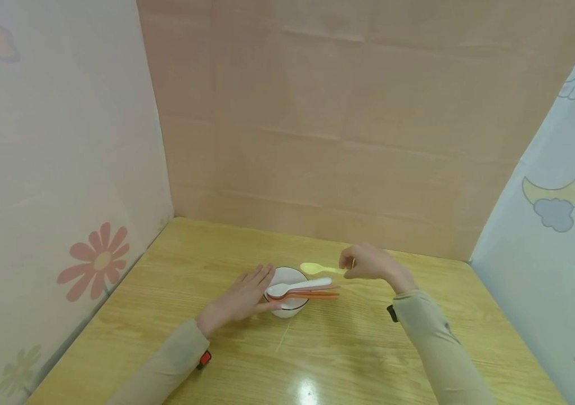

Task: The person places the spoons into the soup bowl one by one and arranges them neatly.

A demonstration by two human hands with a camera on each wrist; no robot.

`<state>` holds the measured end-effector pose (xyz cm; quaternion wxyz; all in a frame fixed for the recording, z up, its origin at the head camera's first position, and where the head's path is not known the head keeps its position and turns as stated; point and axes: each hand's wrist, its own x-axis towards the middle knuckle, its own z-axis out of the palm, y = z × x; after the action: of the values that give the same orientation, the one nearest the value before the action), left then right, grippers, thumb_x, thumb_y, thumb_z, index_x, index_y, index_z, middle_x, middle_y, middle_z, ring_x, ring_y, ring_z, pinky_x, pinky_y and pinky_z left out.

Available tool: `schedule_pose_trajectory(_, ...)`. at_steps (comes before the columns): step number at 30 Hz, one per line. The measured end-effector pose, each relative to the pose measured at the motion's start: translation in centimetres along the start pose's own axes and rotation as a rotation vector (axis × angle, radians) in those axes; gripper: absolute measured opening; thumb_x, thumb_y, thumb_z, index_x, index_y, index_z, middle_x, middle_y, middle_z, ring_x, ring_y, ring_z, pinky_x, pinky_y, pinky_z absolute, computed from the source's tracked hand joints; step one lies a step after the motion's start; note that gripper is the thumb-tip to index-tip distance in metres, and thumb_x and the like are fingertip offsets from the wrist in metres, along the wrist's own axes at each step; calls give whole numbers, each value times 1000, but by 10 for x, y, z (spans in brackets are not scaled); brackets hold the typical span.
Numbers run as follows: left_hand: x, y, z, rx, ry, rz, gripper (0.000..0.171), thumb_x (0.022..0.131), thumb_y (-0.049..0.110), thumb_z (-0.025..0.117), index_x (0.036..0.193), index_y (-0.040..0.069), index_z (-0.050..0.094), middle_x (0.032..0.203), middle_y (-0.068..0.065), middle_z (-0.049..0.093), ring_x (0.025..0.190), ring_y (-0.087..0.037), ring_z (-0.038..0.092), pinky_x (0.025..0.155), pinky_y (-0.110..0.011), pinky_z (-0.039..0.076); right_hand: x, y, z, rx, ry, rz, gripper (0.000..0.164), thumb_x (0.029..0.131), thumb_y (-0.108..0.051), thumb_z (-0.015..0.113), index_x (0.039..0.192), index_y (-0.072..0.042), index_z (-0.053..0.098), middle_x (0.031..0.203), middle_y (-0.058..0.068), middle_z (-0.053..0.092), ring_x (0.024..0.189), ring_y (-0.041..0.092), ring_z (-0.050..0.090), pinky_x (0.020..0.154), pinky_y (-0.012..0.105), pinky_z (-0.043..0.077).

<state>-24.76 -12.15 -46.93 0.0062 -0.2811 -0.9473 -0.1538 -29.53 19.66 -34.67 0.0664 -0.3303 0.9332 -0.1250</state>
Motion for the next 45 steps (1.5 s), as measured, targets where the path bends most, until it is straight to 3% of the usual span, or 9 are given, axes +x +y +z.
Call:
schedule_pose_trajectory(20,1,-1,-1,7,0,6,93,96,64,45,158,2,16,167,-16,16,154,-40,16,119,-63,25,19,-17,-1,-53,-45,-83,10,82,-4,74,91,-4,72,86,4,70,77,10,59,70,27,52)
schedule_pose_trajectory(33,1,-2,-1,10,-8,2,93,96,65,45,158,2,16,166,-17,16,154,-40,16,120,-62,25,35,-23,10,-88,-96,-1,11,82,-9,76,93,-10,73,90,-1,70,82,10,59,73,28,51)
schedule_pose_trajectory(45,1,-2,2,4,-1,6,92,96,63,46,158,2,17,166,-17,17,154,-40,17,119,-62,26,45,-33,13,-125,-120,-44,13,80,-4,75,92,-6,73,89,2,71,80,11,59,73,27,51)
